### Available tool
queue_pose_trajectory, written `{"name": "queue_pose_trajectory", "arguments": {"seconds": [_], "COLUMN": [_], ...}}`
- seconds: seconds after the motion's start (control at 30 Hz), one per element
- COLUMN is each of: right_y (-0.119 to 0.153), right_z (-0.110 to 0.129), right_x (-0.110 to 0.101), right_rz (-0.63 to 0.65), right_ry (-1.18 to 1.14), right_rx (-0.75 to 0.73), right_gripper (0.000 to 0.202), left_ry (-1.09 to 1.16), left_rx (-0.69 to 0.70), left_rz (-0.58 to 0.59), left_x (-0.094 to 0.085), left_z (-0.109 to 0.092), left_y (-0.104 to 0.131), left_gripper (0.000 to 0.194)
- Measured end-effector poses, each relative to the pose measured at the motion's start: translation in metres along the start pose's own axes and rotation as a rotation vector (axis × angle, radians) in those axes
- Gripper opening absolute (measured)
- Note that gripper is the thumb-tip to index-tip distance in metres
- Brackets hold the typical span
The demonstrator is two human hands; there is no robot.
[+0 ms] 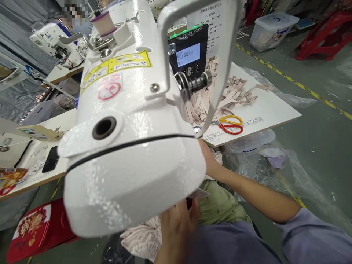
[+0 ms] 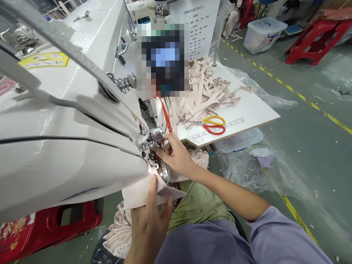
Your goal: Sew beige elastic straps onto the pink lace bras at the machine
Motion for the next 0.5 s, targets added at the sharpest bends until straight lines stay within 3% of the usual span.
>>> {"name": "queue_pose_trajectory", "arguments": {"seconds": [0.13, 0.33, 0.5], "right_y": [0.016, 0.044, 0.058], "right_z": [-0.015, -0.028, -0.026], "right_x": [-0.007, 0.006, 0.009], "right_rz": [-0.034, 0.078, 0.131], "right_ry": [-0.144, -0.237, -0.235], "right_rx": [0.113, 0.216, 0.258], "right_gripper": [0.025, 0.034, 0.050], "left_ry": [-0.111, -0.097, -0.050], "left_rx": [0.034, 0.031, 0.052], "left_rz": [-0.040, -0.035, -0.051], "left_x": [0.003, 0.008, 0.010], "left_z": [-0.005, 0.000, 0.000], "left_y": [0.011, 0.021, 0.015], "left_gripper": [0.078, 0.086, 0.084]}}
Point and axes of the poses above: each hand's wrist, its own y-axis away from the middle knuckle, its own x-axis out of the palm, z = x × y, the point moved 10 cm from there along -y, towards the middle knuckle, and after that the axes turned 2 degrees about z, right-handed, at the moved point
